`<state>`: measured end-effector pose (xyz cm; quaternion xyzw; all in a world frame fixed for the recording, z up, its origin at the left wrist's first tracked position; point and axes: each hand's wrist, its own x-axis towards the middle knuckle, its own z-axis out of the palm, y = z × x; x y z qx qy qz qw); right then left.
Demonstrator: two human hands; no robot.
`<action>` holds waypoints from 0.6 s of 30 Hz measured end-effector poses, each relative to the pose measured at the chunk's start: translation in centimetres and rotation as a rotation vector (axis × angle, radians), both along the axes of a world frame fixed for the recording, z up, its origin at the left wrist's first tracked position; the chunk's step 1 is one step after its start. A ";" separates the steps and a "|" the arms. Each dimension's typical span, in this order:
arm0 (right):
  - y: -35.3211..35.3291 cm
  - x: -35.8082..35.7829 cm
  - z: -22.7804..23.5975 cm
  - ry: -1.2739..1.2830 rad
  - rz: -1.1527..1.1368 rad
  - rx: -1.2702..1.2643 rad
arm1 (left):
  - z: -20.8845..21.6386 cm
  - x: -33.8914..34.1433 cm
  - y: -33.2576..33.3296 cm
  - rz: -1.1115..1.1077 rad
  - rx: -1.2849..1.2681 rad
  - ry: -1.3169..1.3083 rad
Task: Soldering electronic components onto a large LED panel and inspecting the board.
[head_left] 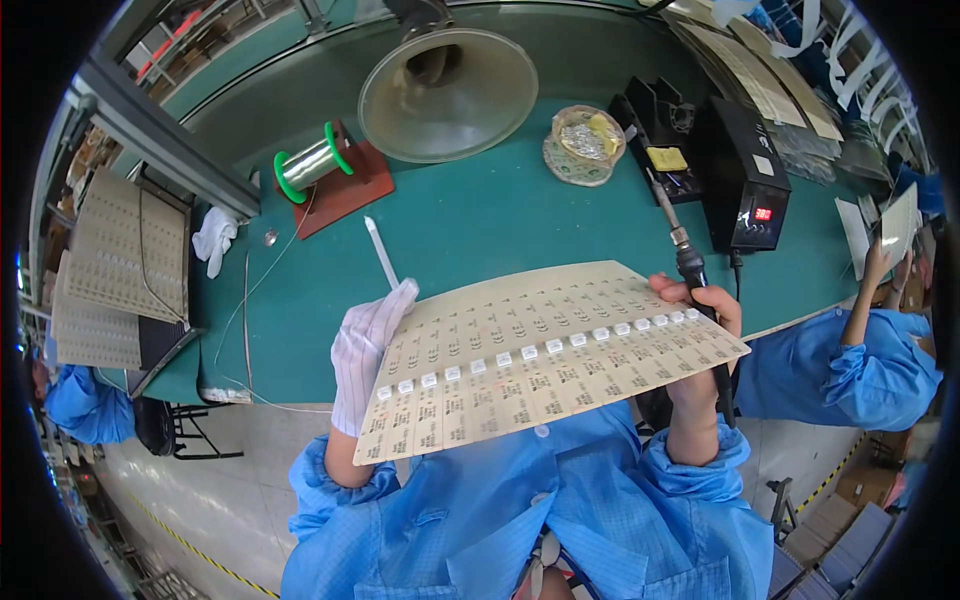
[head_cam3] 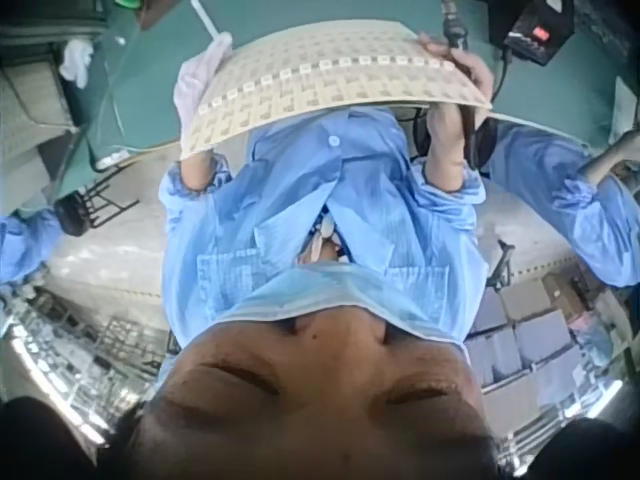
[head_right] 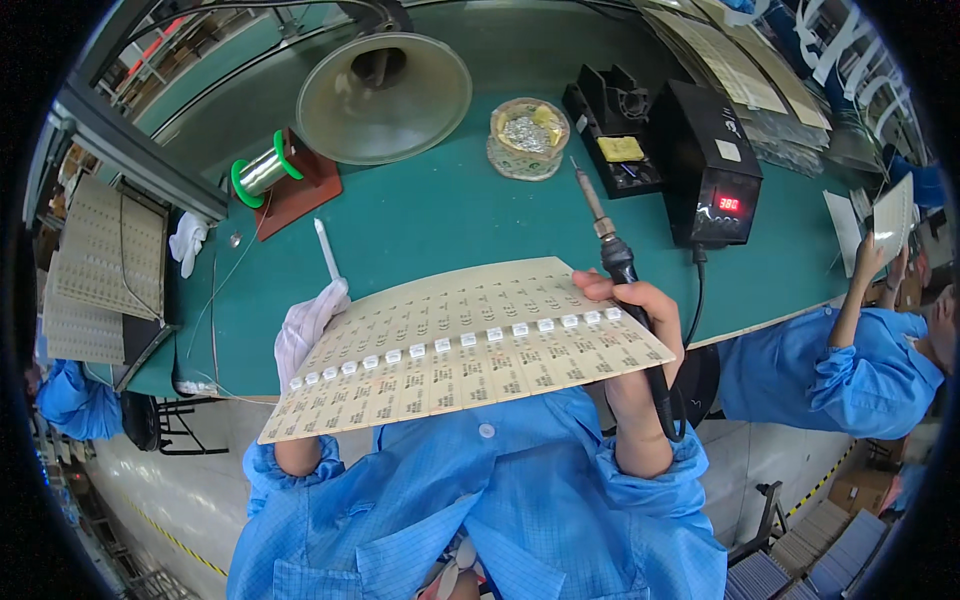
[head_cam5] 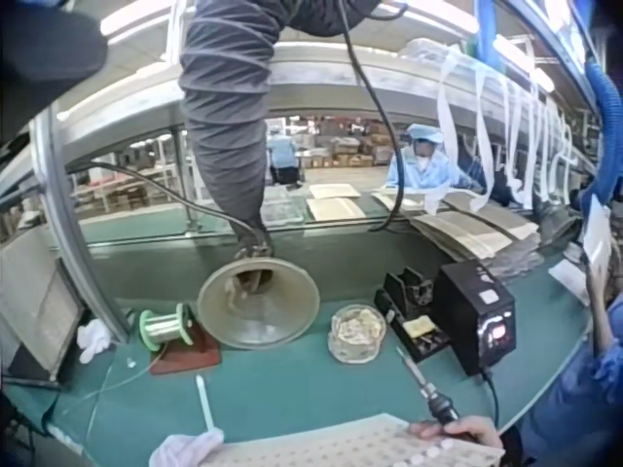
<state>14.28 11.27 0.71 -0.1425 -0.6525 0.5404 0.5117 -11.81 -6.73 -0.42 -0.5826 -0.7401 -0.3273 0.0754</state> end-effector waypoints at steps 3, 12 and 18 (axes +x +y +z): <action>0.1 0.0 -0.2 0.010 0.011 0.004 | 0.7 -0.7 0.6 -0.147 -0.005 0.087; -0.9 -0.5 0.8 0.013 0.067 -0.010 | 3.1 -3.8 -4.9 -0.218 0.094 -0.117; -0.1 -1.4 -0.4 -0.091 0.021 -0.074 | 6.8 -2.5 -10.7 0.147 0.493 -1.126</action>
